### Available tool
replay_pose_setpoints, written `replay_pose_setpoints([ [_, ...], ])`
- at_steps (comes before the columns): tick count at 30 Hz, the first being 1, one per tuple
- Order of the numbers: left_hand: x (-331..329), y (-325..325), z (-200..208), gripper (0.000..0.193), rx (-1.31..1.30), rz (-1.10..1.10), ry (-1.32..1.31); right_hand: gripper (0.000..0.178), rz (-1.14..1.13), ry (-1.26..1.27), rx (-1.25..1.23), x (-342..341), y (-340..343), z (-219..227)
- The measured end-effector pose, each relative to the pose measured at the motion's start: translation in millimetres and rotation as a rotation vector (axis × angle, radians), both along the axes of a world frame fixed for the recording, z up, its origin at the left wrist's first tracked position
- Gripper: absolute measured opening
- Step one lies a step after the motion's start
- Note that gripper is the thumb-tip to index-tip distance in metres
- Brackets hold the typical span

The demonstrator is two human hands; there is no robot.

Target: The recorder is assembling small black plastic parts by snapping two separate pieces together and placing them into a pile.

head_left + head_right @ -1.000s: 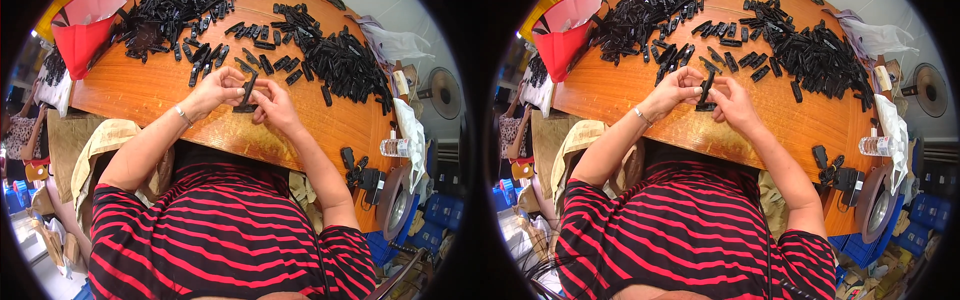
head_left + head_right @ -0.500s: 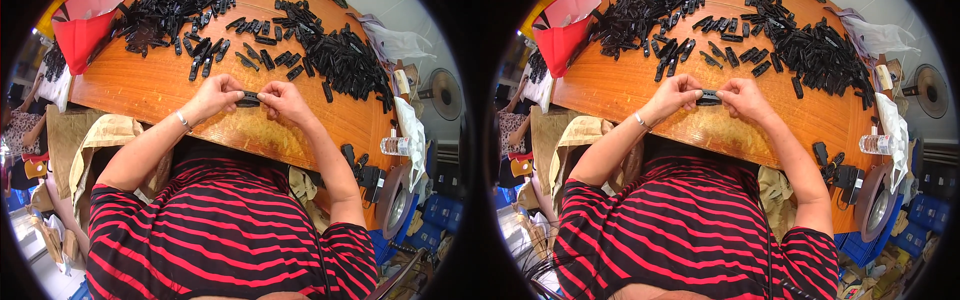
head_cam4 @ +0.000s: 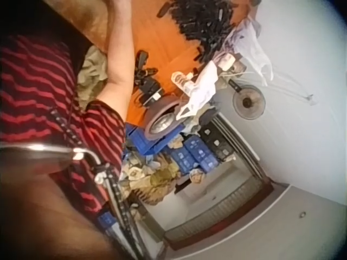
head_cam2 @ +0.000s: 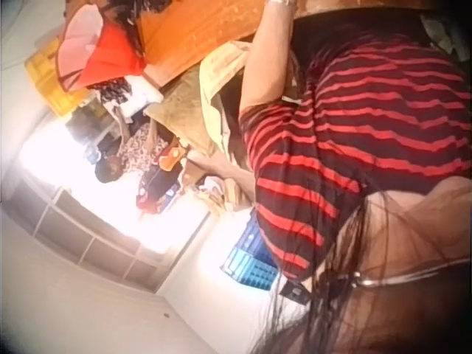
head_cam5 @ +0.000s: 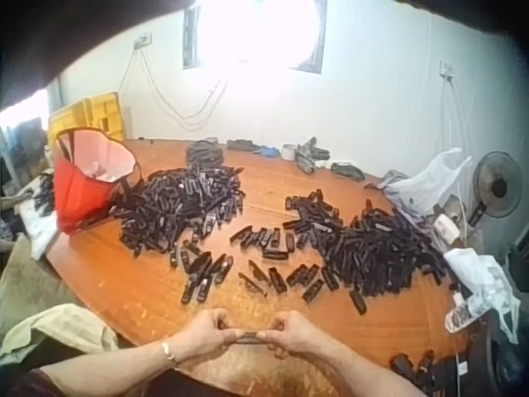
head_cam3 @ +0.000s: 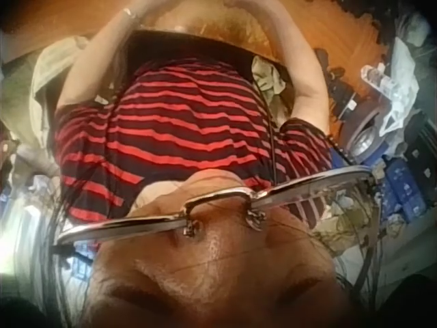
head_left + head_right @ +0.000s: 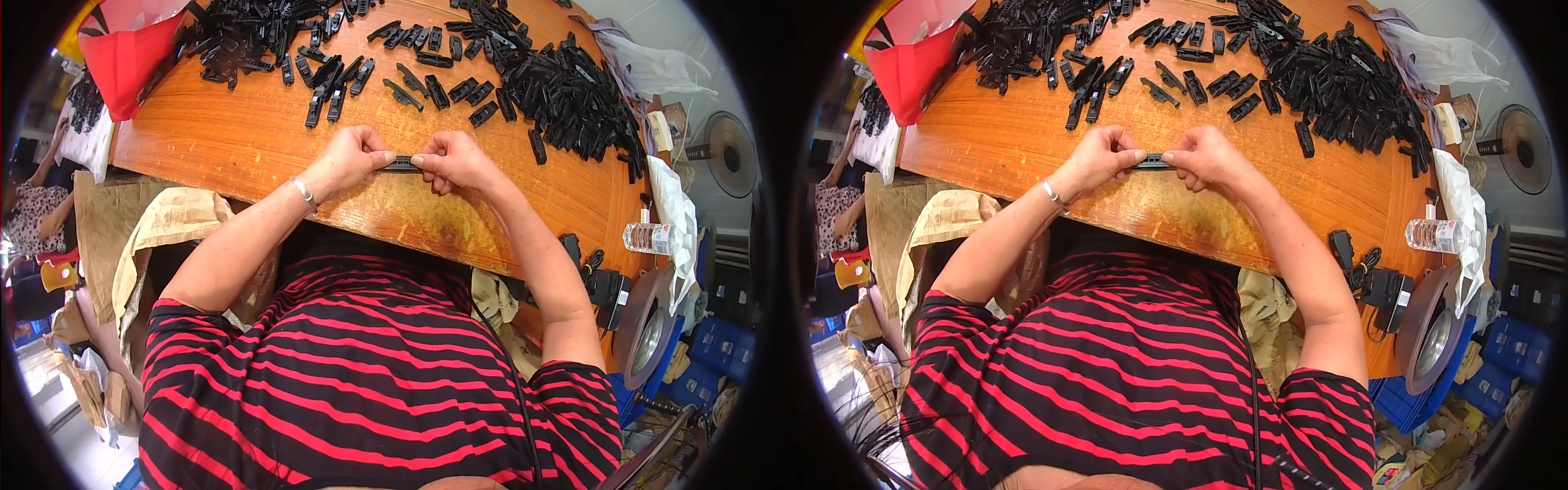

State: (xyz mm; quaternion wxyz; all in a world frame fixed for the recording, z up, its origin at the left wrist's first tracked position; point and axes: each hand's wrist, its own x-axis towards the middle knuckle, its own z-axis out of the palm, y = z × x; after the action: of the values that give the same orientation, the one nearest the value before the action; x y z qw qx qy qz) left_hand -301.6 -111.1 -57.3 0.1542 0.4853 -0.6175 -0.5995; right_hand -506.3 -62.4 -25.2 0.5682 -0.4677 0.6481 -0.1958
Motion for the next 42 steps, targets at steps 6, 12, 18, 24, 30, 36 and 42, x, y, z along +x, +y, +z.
replay_pose_setpoints([
  [6, -3, -7, 10, 0.023, -0.021, -0.084, -0.19, 0.024, 0.111, 0.07, 0.117, -1, -18, 6],
  [12, -1, -6, -6, 0.035, -0.273, -0.099, -0.302, 0.023, 0.116, 0.026, 0.106, -6, -15, 3],
  [18, 7, 9, 8, 0.033, -0.333, -0.11, -0.261, 0.019, 0.049, -0.078, 0.0, -1, 9, 5],
  [24, 25, 34, 56, 0.02, 0.198, -0.146, 0.061, 0.017, 0.057, -0.236, -0.203, 5, 33, 25],
  [30, 109, 66, 130, 0.016, -0.184, 0.1, 0.128, 0.017, 0.04, 0.225, -0.428, -49, 16, 14],
  [36, 249, 121, 154, 0.018, -0.287, 0.291, -0.272, 0.021, 0.106, 0.962, -0.861, -93, -13, -4],
  [42, 233, 106, 137, 0.012, -0.486, 0.195, -0.711, 0.02, 0.172, 0.923, -0.842, -81, -24, -11],
])
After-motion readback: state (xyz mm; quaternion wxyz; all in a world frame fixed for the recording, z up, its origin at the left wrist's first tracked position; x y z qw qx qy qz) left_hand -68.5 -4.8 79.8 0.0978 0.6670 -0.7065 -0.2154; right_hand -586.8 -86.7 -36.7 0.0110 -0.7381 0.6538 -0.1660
